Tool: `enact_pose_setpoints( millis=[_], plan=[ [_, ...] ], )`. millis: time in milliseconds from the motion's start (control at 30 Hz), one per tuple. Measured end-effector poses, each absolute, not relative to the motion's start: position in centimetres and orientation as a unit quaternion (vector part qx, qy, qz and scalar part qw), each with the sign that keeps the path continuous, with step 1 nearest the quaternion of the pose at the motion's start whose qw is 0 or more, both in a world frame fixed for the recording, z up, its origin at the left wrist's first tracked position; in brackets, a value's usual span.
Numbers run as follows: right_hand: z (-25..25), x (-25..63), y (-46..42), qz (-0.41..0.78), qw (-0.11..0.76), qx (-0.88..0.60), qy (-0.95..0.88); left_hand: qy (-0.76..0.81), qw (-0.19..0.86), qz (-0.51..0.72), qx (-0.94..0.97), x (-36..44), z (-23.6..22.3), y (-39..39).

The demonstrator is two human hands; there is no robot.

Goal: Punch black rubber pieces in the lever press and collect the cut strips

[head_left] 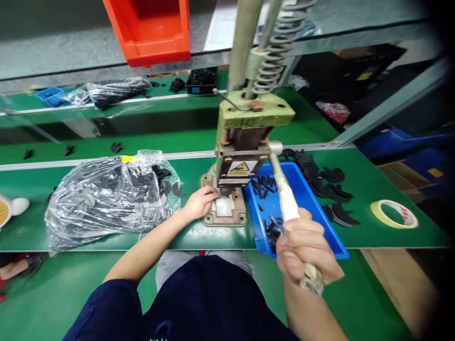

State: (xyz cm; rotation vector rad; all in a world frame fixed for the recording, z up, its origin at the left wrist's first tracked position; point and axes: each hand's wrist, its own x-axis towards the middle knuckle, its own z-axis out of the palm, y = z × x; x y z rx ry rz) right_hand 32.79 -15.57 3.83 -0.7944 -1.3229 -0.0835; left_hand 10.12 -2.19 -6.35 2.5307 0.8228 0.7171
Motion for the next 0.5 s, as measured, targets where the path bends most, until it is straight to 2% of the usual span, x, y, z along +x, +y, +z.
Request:
enact_pose_setpoints(
  millis=[133, 233, 367, 500],
  plan=[
    [2.0, 31.6, -14.8, -0.092, 0.773, -0.322, -0.539, 0.303, 0.196, 0.249, 0.899, 8.9, -6.1, -2.5],
    [2.1, 31.2, -14.4, -0.095, 0.784, -0.342, -0.509, 0.425, 0.158, 0.237, 0.859, 6.0, -5.6, -1.9],
    [2.1, 30.9, -14.5, -0.079, 0.798, -0.338, -0.493, 0.637, 0.087, 0.129, 0.755, 1.9, -4.8, -0.4],
    [1.6, 31.2, -15.0, -0.062, 0.793, -0.351, -0.495, 0.675, 0.076, 0.023, 0.734, 0.9, -4.2, 0.7]
  ],
)
